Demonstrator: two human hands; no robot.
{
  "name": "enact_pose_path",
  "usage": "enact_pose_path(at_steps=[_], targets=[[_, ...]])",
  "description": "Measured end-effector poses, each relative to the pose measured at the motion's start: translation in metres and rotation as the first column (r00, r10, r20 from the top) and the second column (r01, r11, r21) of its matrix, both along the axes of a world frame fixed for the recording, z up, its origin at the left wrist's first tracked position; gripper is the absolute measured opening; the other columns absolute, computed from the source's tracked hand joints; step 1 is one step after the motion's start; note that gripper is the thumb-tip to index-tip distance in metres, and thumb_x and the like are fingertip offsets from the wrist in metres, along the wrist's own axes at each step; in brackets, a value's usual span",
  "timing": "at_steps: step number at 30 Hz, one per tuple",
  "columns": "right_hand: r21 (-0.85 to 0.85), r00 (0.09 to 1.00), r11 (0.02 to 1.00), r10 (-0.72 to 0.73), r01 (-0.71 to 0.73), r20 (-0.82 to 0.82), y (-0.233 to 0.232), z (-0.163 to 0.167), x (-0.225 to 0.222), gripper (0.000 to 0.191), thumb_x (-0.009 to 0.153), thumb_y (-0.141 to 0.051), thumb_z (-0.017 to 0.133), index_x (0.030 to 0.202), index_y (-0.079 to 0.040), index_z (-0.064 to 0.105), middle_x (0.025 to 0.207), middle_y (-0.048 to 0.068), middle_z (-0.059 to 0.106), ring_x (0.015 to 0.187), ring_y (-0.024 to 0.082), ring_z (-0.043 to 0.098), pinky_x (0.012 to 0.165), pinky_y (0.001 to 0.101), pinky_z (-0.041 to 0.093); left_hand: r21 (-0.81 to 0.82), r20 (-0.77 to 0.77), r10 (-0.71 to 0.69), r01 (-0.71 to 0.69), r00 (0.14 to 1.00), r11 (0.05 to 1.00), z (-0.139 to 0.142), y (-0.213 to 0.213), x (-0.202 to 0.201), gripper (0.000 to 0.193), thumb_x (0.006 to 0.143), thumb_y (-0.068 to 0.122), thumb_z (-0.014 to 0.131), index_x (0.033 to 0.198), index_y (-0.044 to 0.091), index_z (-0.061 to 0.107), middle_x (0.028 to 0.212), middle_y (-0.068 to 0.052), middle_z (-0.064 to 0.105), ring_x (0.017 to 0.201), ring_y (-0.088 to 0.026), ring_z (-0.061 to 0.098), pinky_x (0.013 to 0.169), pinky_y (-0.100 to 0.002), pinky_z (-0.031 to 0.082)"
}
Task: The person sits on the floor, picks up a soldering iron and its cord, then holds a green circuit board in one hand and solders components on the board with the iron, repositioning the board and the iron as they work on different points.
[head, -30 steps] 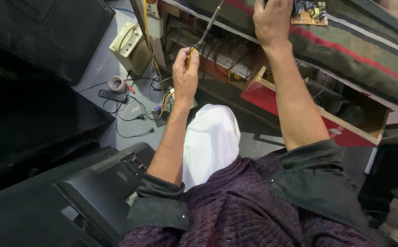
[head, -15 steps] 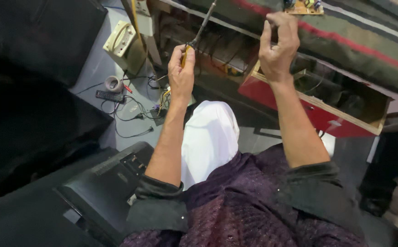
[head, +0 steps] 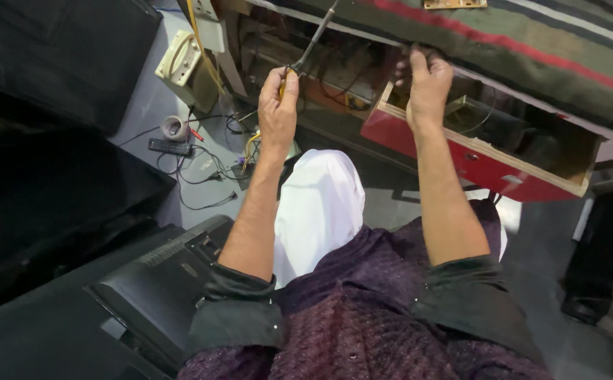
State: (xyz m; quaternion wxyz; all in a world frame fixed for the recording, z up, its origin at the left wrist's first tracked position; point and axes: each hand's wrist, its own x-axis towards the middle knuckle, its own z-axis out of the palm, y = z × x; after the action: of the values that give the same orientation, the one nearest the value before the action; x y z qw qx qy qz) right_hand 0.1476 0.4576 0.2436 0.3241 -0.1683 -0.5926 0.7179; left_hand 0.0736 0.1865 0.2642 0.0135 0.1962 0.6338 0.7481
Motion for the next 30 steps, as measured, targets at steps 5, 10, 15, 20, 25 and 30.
enact_pose_path(at_steps=[5, 10, 15, 20, 25, 30], targets=[[0.116, 0.998, 0.993, 0.003, -0.010, 0.068, -0.005, -0.004, 0.000, 0.021, 0.105, -0.022, 0.068, 0.093, -0.004, 0.069, 0.080, 0.003, 0.070, 0.066, 0.008, 0.063, 0.058, 0.0230, 0.049, 0.035, 0.018, -0.019, 0.018, 1.000, 0.999, -0.007, 0.005, -0.002, 0.016, 0.110, 0.019, 0.056, 0.107, 0.005, 0.063, 0.083, 0.008, 0.044, 0.074, -0.003, 0.037, 0.063, -0.022, 0.030], [0.155, 0.998, 0.988, 0.008, -0.018, 0.066, -0.010, 0.002, 0.001, 0.021, 0.106, -0.022, 0.067, 0.094, -0.004, 0.070, 0.081, 0.002, 0.070, 0.066, 0.007, 0.062, 0.061, 0.0214, 0.049, 0.084, 0.054, -0.048, 0.043, 0.997, 0.995, -0.009, 0.005, -0.005, 0.021, 0.111, 0.022, 0.053, 0.106, 0.005, 0.063, 0.083, 0.007, 0.044, 0.075, -0.004, 0.037, 0.064, -0.023, 0.031], [0.171, 0.997, 0.985, 0.004, -0.016, 0.072, -0.012, 0.005, 0.002, 0.020, 0.106, -0.021, 0.068, 0.096, -0.004, 0.072, 0.082, 0.001, 0.070, 0.068, 0.006, 0.062, 0.062, 0.0209, 0.049, 0.051, 0.080, 0.003, -0.007, 0.997, 0.999, -0.005, 0.003, -0.003, 0.028, 0.110, 0.027, 0.051, 0.107, 0.005, 0.068, 0.079, 0.007, 0.042, 0.071, -0.004, 0.036, 0.061, -0.023, 0.029], [0.171, 0.999, 0.985, 0.019, -0.027, 0.051, -0.014, 0.009, 0.003, 0.019, 0.106, -0.021, 0.069, 0.096, -0.004, 0.071, 0.087, 0.000, 0.071, 0.073, 0.005, 0.065, 0.063, 0.0203, 0.050, 0.024, 0.077, 0.017, -0.019, 0.997, 1.000, 0.000, 0.003, -0.003, 0.033, 0.111, 0.029, 0.049, 0.106, 0.004, 0.071, 0.075, 0.008, 0.038, 0.067, -0.004, 0.034, 0.059, -0.024, 0.028], [0.165, 0.996, 0.986, -0.003, -0.012, 0.094, -0.016, 0.012, 0.004, 0.020, 0.104, -0.022, 0.070, 0.093, -0.005, 0.071, 0.082, 0.000, 0.070, 0.068, 0.005, 0.063, 0.061, 0.0199, 0.049, 0.032, 0.066, 0.024, -0.026, 0.998, 0.999, 0.001, 0.003, -0.002, 0.034, 0.112, 0.028, 0.048, 0.104, 0.004, 0.070, 0.075, 0.008, 0.040, 0.068, -0.004, 0.035, 0.059, -0.024, 0.029], [0.193, 0.997, 0.981, 0.008, -0.023, 0.075, -0.015, 0.013, 0.004, 0.021, 0.105, -0.022, 0.071, 0.093, -0.005, 0.071, 0.082, 0.000, 0.070, 0.069, 0.005, 0.063, 0.062, 0.0200, 0.049, 0.058, 0.100, 0.007, -0.013, 0.995, 0.998, 0.002, 0.003, -0.001, 0.033, 0.111, 0.029, 0.048, 0.102, 0.004, 0.069, 0.076, 0.008, 0.039, 0.067, -0.004, 0.034, 0.058, -0.024, 0.028]])
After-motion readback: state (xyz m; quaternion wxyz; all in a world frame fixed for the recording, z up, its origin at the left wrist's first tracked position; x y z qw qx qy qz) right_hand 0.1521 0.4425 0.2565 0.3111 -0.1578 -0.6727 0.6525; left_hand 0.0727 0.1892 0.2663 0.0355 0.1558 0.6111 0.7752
